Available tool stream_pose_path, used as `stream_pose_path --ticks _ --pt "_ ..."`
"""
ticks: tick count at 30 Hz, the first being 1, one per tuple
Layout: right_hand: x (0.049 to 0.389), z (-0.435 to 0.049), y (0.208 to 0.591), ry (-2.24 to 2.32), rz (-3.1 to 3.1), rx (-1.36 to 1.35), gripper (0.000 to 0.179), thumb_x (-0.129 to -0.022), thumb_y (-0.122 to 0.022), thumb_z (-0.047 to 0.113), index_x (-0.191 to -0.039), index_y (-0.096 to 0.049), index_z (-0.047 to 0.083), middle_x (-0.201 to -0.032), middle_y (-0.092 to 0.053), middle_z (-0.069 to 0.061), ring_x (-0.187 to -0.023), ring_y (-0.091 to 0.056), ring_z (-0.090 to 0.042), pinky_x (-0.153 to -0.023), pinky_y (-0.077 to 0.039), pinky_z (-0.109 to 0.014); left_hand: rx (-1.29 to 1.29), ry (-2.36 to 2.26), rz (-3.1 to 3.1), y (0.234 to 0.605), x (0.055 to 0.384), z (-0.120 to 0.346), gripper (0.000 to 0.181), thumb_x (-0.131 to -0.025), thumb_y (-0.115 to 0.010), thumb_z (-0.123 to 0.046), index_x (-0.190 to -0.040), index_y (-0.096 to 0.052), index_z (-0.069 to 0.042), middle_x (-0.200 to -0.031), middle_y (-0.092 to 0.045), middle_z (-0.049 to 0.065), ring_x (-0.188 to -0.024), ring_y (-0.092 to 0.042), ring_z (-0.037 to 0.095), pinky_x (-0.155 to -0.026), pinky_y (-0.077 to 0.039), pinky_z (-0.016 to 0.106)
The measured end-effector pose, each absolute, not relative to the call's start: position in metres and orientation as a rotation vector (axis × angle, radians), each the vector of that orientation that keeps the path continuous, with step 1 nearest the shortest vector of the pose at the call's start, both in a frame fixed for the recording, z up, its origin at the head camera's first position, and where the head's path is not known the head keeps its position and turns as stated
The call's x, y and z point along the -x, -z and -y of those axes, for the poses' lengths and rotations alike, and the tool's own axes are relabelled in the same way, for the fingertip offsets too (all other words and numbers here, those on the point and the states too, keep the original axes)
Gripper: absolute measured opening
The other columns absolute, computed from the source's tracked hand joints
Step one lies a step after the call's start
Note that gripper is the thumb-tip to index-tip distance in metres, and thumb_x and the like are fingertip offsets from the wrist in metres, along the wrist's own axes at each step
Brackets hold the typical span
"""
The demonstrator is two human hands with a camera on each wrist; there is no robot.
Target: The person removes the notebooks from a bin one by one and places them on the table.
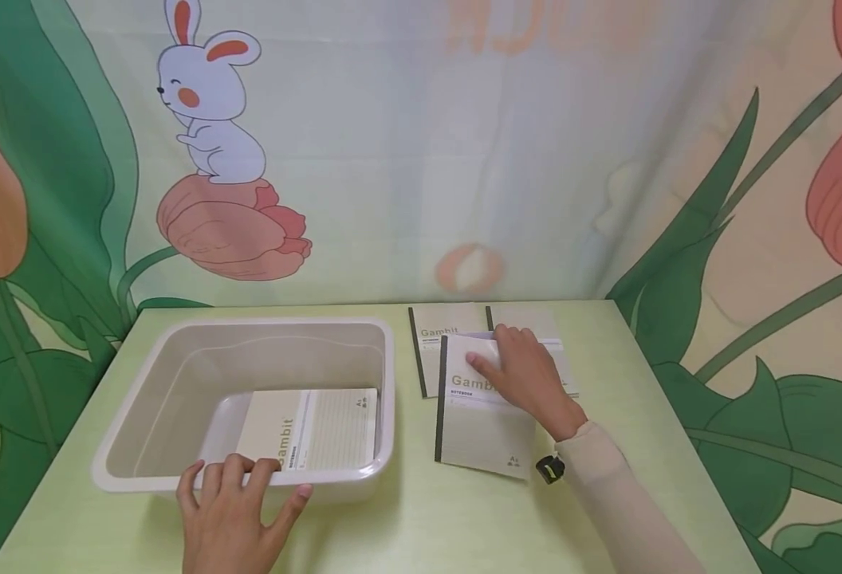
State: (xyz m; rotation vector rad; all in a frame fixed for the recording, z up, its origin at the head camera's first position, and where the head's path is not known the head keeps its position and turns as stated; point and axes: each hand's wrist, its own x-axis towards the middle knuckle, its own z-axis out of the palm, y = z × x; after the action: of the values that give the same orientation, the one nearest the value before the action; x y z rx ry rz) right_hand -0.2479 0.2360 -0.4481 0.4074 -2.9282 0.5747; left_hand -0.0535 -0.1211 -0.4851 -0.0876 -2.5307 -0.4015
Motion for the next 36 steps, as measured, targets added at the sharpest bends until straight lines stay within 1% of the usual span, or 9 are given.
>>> stream_pose_path --ticks 2,5,8,10,14,18,25,32,36 --pt "0.251 -0.235 0.458 -0.564 2.981 -0.409 0.054 -0.091 -0.057 0.06 -0.106 -0.056 0.008 -0.084 -0.058 -0.004 -0.081 -0.053 -0.023 -0.066 -0.041 -0.033 0.089 0.4 2.532 0.485 0.054 0.121 0.057 -0.086 -0.051 -0.07 -0.094 -0.064 -0.014 -0.088 -0.052 0.006 -0.085 -0.048 0.031 -0.104 -0.024 0.058" --pt "0.257 -0.234 0.473 -0.518 3.033 -0.457 0.058 -0.091 -0.059 0.058 -0.113 -0.057 0.004 -0.093 -0.062 -0.009 -0.089 -0.057 -0.027 -0.073 -0.046 -0.041 0.092 0.4 2.53 0.485 0.054 0.121 0.058 -0.087 -0.05 -0.07 -0.094 -0.064 -0.014 -0.089 -0.052 0.006 -0.086 -0.048 0.031 -0.104 -0.023 0.058" --pt "0.263 -0.233 0.49 -0.432 3.091 -0.521 0.065 -0.09 -0.061 0.059 -0.121 -0.055 0.002 -0.106 -0.064 -0.011 -0.098 -0.057 -0.029 -0.082 -0.048 -0.046 0.095 0.404 2.522 0.485 0.054 0.121 0.059 -0.087 -0.048 -0.071 -0.094 -0.064 -0.014 -0.089 -0.052 0.006 -0.085 -0.047 0.031 -0.104 -0.023 0.058" --pt "0.266 -0.233 0.5 -0.387 3.12 -0.556 0.069 -0.088 -0.063 0.059 -0.124 -0.053 0.001 -0.111 -0.064 -0.013 -0.1 -0.057 -0.03 -0.085 -0.048 -0.048 0.097 0.407 2.517 0.485 0.054 0.12 0.059 -0.087 -0.048 -0.071 -0.094 -0.064 -0.014 -0.09 -0.052 0.006 -0.085 -0.047 0.031 -0.104 -0.023 0.058" --pt "0.266 -0.231 0.514 -0.368 3.153 -0.581 0.071 -0.085 -0.067 0.057 -0.127 -0.052 0.003 -0.115 -0.064 -0.015 -0.101 -0.057 -0.031 -0.087 -0.048 -0.049 0.1 0.403 2.517 0.486 0.054 0.12 0.059 -0.087 -0.049 -0.07 -0.094 -0.064 -0.014 -0.09 -0.053 0.007 -0.086 -0.048 0.032 -0.104 -0.024 0.058" --pt "0.262 -0.228 0.522 -0.396 3.174 -0.608 0.069 -0.084 -0.07 0.054 -0.133 -0.052 0.008 -0.118 -0.063 -0.017 -0.105 -0.058 -0.033 -0.09 -0.049 -0.051 0.095 0.397 2.525 0.486 0.054 0.121 0.06 -0.087 -0.048 -0.071 -0.094 -0.064 -0.014 -0.09 -0.053 0.007 -0.086 -0.048 0.032 -0.104 -0.024 0.058" --pt "0.258 -0.224 0.536 -0.278 3.21 -0.639 0.068 -0.085 -0.067 0.056 -0.136 -0.051 0.013 -0.12 -0.059 -0.016 -0.109 -0.055 -0.033 -0.087 -0.048 -0.053 0.088 0.391 2.529 0.486 0.054 0.122 0.06 -0.086 -0.049 -0.071 -0.094 -0.064 -0.014 -0.089 -0.053 0.006 -0.086 -0.048 0.031 -0.104 -0.023 0.058" --pt "0.257 -0.222 0.544 -0.27 3.208 -0.638 0.063 -0.087 -0.067 0.053 -0.138 -0.053 0.019 -0.138 -0.05 -0.014 -0.128 -0.047 -0.038 -0.096 -0.043 -0.06 0.089 0.394 2.527 0.486 0.053 0.122 0.062 -0.088 -0.046 -0.073 -0.094 -0.064 -0.014 -0.088 -0.052 0.006 -0.085 -0.047 0.031 -0.104 -0.023 0.058" --pt "0.256 -0.222 0.542 -0.304 3.193 -0.658 0.062 -0.09 -0.064 0.051 -0.141 -0.05 0.018 -0.147 -0.044 -0.015 -0.135 -0.042 -0.041 -0.101 -0.04 -0.063 0.089 0.397 2.524 0.486 0.053 0.122 0.062 -0.088 -0.045 -0.073 -0.094 -0.064 -0.014 -0.088 -0.052 0.006 -0.085 -0.047 0.031 -0.104 -0.022 0.058"
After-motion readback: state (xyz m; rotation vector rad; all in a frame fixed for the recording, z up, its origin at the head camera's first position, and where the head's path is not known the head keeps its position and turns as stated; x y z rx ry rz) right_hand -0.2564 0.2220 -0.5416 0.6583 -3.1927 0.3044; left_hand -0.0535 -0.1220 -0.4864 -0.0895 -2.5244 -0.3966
